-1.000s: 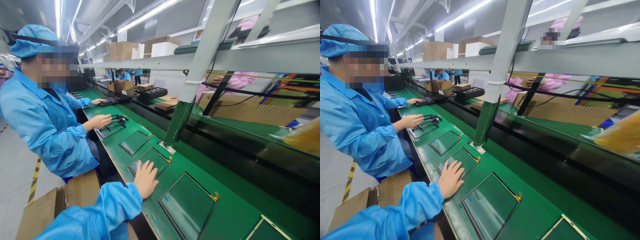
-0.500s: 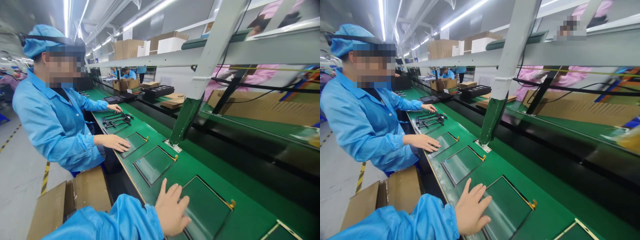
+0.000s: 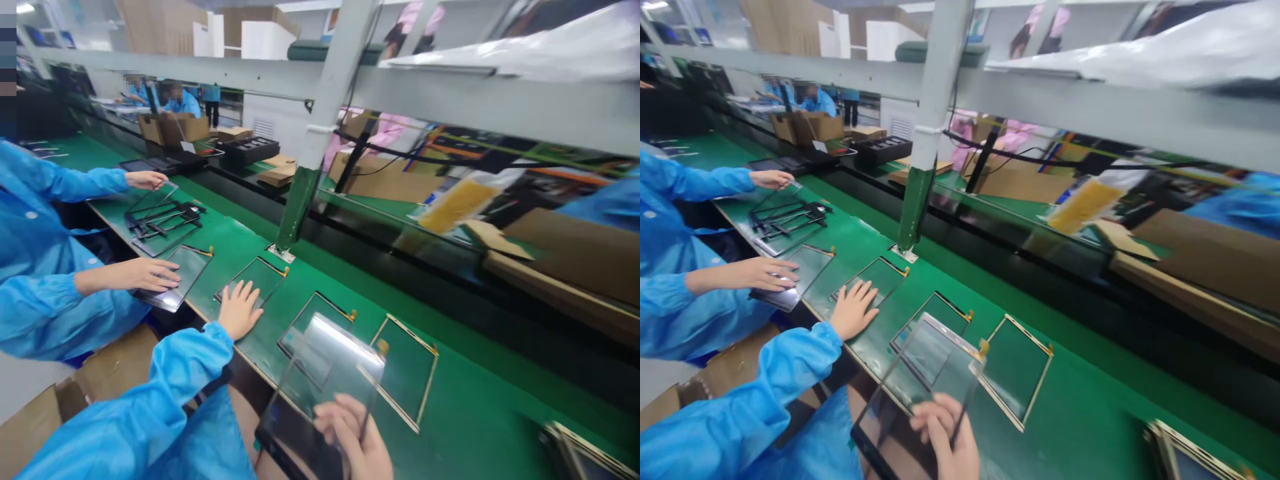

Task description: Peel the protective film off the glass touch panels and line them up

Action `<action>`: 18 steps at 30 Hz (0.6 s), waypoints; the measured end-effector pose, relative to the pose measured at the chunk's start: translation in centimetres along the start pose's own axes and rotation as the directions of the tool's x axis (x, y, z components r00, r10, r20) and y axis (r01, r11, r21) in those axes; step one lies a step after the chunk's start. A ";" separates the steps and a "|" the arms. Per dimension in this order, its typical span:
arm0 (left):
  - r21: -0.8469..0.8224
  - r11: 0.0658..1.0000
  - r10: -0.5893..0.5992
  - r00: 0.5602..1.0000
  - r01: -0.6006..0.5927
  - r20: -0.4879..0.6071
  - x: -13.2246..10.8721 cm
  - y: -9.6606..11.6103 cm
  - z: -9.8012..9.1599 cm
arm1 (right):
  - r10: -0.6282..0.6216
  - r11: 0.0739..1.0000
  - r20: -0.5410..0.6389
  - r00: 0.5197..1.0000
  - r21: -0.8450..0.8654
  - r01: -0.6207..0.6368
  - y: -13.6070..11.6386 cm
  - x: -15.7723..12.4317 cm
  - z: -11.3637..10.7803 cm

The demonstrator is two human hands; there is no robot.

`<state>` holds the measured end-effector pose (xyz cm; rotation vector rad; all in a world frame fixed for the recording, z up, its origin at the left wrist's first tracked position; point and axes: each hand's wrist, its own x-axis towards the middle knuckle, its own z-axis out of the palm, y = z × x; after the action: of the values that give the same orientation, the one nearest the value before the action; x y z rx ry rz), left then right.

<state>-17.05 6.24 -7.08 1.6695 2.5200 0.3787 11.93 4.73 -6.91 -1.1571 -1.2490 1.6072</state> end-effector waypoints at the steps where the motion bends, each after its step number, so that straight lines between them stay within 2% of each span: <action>1: 0.009 1.000 -0.011 1.000 0.011 -0.004 0.4 -0.8 -0.2 | 0.002 1.000 0.064 0.998 0.027 -0.004 -1.2 1.6 1.1; 3: 0.030 0.999 -0.034 0.999 0.035 -0.017 1.1 -2.1 -0.6 | -0.013 1.000 0.136 0.991 0.028 0.009 -3.1 4.8 3.6; 5: 0.053 0.997 -0.058 0.998 0.060 -0.027 1.8 -3.3 -1.0 | -0.011 1.000 0.142 0.990 0.013 0.010 -4.2 7.6 6.2; 12: 0.127 0.978 -0.159 0.986 0.164 -0.049 4.5 -7.0 -2.3 | 0.147 0.988 0.193 0.970 0.017 -0.153 -2.6 14.8 14.5; 15: 0.150 0.968 -0.194 0.979 0.200 -0.055 5.1 -8.4 -3.0 | 0.187 0.981 0.237 0.953 0.000 -0.193 -2.3 16.5 16.9; 18: 0.157 0.965 -0.200 0.978 0.208 -0.065 5.2 -9.8 -4.1 | 0.170 0.985 0.268 0.948 -0.036 -0.167 -2.7 17.1 17.5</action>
<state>-28.79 6.74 -5.31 1.4440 2.7935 0.2013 -9.56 16.72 -5.79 -1.1039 -1.3624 1.9388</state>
